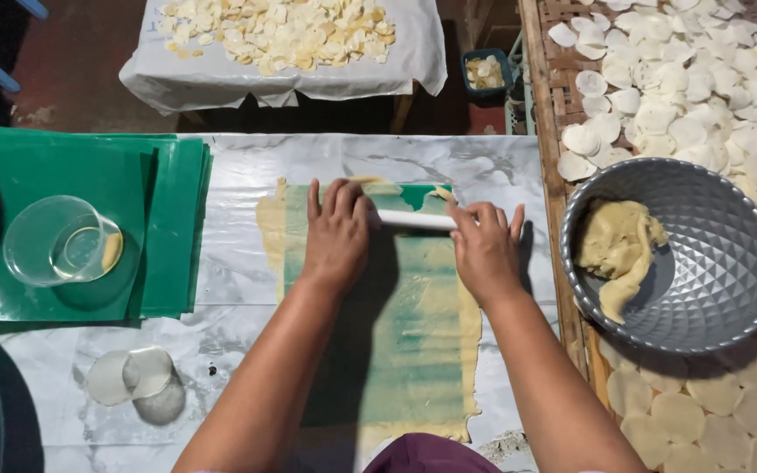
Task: Rolling out a thin sheet of dough and cutting out circular pastry shapes.
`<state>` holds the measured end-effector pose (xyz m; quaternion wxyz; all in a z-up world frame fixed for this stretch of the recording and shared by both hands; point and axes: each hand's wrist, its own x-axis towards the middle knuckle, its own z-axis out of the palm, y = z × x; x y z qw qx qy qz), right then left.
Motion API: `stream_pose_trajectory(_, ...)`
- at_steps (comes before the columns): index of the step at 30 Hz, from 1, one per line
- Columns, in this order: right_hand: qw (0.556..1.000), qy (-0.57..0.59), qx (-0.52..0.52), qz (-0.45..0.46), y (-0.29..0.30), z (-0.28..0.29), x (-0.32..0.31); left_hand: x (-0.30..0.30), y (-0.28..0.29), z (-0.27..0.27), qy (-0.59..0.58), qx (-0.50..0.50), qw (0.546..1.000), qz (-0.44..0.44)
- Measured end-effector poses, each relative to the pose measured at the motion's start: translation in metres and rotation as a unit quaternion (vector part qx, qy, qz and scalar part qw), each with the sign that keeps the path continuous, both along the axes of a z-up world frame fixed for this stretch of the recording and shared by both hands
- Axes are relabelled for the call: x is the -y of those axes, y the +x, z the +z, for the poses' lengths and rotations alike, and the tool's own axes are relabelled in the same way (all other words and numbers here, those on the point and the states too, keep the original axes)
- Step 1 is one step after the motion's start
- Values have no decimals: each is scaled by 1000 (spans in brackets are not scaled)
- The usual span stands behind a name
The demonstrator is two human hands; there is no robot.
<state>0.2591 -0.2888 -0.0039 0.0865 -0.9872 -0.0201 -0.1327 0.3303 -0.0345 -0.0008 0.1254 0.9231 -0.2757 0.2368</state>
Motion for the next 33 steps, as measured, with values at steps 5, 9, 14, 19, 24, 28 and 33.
stream_pose_trajectory(5, 999, -10, 35, 25, -54, 18, -30, -1, -66, -9, -35, -68, 997, 5)
stream_pose_trajectory(9, 1000, -11, 22, 15, -58, 16, -47, 6, -79, 30, -1, -210, 977, 40)
stream_pose_trajectory(14, 999, -40, 29, -21, 10, 4, -38, 27, -16, 29, 14, -221, 970, 97)
stream_pose_trajectory(19, 991, -16, -112, -68, 73, 22, -35, 40, 43, 27, 14, -248, 961, 125)
stream_pose_trajectory(24, 986, 10, -156, -56, 123, 46, -34, 44, 94, 23, -5, -264, 954, 143)
stream_pose_trajectory(28, 988, 5, -142, -53, 129, 41, -32, 43, 99, 19, -18, -249, 957, 149)
stream_pose_trajectory(33, 997, 10, -65, -38, 78, 36, -41, 35, 52, 34, -9, -233, 961, 151)
